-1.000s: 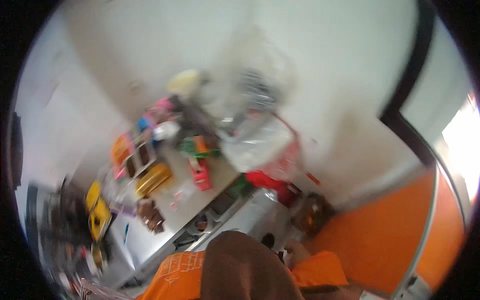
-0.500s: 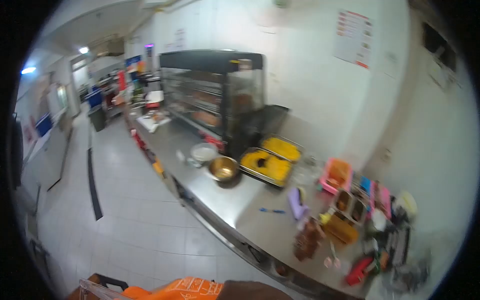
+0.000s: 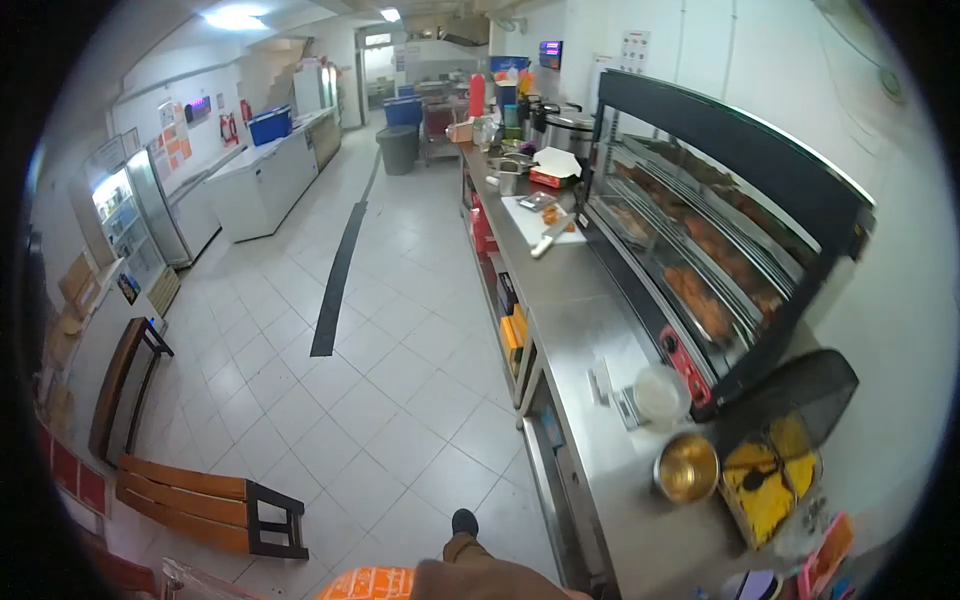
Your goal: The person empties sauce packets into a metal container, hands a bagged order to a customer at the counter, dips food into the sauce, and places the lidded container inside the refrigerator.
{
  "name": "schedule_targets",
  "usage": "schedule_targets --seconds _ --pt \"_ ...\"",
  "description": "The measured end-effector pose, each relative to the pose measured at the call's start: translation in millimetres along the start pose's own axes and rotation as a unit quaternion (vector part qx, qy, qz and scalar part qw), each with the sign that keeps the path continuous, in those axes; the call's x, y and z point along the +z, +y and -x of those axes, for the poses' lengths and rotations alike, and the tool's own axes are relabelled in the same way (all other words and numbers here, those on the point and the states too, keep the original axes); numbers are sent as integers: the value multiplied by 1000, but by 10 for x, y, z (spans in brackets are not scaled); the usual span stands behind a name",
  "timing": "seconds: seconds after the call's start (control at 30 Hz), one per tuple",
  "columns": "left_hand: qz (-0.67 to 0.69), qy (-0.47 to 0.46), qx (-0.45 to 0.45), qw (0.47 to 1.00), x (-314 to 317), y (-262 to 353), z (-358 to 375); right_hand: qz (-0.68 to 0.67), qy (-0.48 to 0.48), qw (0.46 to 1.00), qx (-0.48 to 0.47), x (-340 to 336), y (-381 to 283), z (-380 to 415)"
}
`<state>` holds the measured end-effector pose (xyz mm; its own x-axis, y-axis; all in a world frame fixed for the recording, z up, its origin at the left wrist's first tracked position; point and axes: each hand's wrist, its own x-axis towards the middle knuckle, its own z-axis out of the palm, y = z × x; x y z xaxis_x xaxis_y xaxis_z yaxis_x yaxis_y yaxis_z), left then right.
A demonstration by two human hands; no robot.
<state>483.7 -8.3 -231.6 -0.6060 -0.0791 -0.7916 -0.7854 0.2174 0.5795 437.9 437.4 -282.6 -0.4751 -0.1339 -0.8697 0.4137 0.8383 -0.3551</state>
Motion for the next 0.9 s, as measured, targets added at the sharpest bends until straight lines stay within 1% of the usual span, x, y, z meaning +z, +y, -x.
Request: schedule_targets --seconds 0.1,0.17,0.23,0.27,0.3,0.33,0.4,0.47,0.53,0.57,0.67,0.7,0.77,0.8,0.83,0.87,0.9 --pt "23 26 -26 999 -372 440 -288 114 -120 986 6 -406 -520 -441" --pt "41 44 -23 998 -612 742 -447 182 -181 966 -30 -712 -997 -759" --pt "70 61 -14 996 -854 1079 -609 174 -131 969 -118 -1065 -1597 -1157" --pt "85 69 -10 994 -952 1218 -689 167 -30 966 -193 -1202 -1943 -1468" --pt "100 77 -6 992 -1053 1352 -782 24 -35 977 -211 -1486 -2432 -1367" --pt "114 85 -4 990 -1153 1483 -878 -27 -20 978 -207 -1826 -3119 -927" --pt "138 95 -4 986 -1324 1719 -1111 -102 -46 950 -291 -2111 -3671 -1560" --pt "151 93 -13 984 -1468 1934 -1403 43 -3 920 -391 -2553 -4443 -1761" --pt "152 83 -28 985 -1622 2149 -1753 46 -36 919 -390 -2991 -5221 -1719" --pt "148 77 -36 985 -1730 2252 -1946 45 -53 918 -392 -3147 -5504 -1722" --pt "118 54 -69 989 -2111 2557 -2608 29 -44 910 -411 -3540 -6087 -2001" --pt "103 44 -85 990 -2265 2684 -2804 -9 -45 914 -402 -3619 -6170 -2196" --pt "79 22 -124 989 -2594 2939 -3189 -92 -50 934 -342 -3786 -6293 -2383" --pt "71 8 -145 987 -2790 3096 -3376 -128 -50 941 -308 -3977 -6385 -2422" --pt "69 -8 -168 983 -2981 3222 -3563 -152 -32 942 -299 -4155 -6456 -2464" --pt "77 -31 -191 978 -3173 3341 -3779 -203 2 929 -310 -4387 -6528 -2517" --pt "114 -78 -211 968 -3356 3414 -4043 -253 36 913 -319 -4651 -6579 -2556"
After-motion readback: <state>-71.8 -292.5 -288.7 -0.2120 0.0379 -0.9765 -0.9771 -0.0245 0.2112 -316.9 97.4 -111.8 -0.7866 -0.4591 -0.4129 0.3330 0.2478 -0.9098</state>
